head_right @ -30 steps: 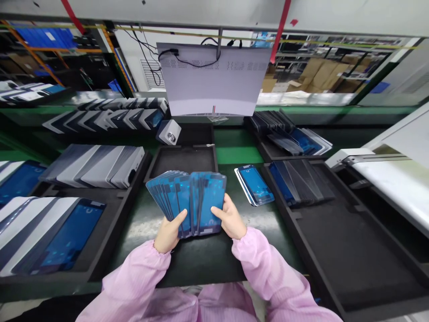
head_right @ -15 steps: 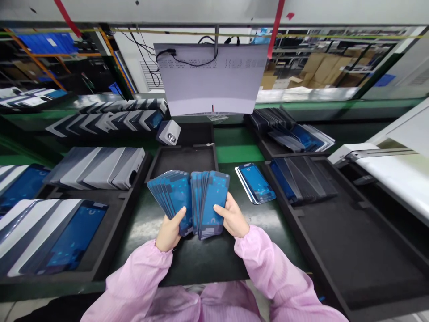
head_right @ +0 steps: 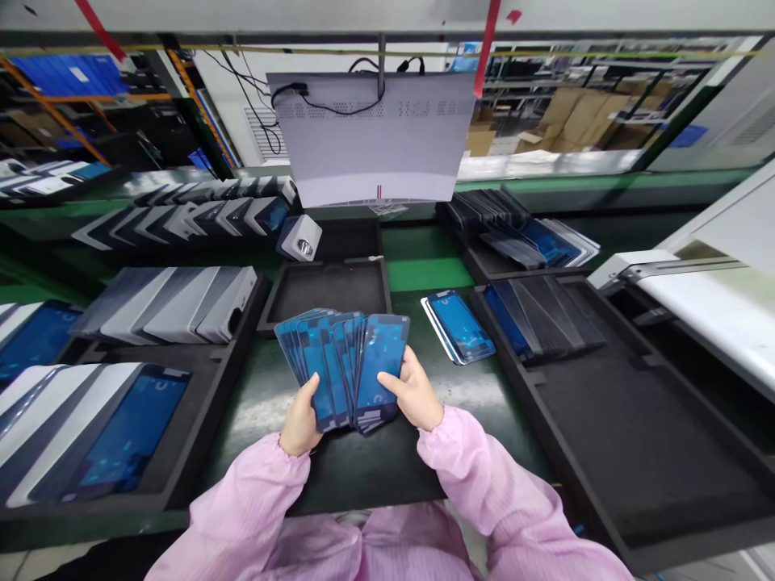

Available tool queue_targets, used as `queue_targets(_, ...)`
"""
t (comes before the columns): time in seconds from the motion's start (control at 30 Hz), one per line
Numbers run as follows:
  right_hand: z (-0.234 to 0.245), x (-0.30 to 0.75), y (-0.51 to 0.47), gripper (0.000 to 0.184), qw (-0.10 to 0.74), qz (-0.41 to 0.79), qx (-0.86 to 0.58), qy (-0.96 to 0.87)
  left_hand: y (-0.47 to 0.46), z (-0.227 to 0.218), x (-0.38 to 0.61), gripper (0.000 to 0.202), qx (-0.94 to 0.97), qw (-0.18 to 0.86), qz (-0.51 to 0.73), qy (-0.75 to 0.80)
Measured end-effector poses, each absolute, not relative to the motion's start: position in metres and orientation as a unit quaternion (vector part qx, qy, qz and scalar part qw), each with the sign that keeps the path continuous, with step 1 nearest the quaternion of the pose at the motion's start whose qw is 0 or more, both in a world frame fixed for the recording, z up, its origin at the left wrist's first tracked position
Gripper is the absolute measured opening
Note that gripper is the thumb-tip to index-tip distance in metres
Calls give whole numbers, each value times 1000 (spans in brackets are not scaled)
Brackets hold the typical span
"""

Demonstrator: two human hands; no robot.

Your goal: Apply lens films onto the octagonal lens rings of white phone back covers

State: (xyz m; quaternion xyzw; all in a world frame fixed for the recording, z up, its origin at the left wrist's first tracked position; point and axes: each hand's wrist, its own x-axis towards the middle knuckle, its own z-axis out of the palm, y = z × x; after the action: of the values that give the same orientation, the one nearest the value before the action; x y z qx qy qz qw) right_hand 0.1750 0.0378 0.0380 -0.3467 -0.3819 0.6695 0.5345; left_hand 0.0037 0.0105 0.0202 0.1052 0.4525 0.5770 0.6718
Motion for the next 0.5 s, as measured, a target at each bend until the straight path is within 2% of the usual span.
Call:
queue_targets(0.13, 47, 184, 42, 57, 567, 662, -334, -358, 11, 28, 4, 60, 159, 658, 599, 429)
queue_targets(0.27, 47, 185, 41, 55, 541, 673, -343, -370, 10, 30, 6, 65, 194, 654, 601, 416)
queue_targets(0.5, 35, 168, 33, 58, 502, 691, -350, -384, 8, 22, 7, 61, 208, 659, 594, 412)
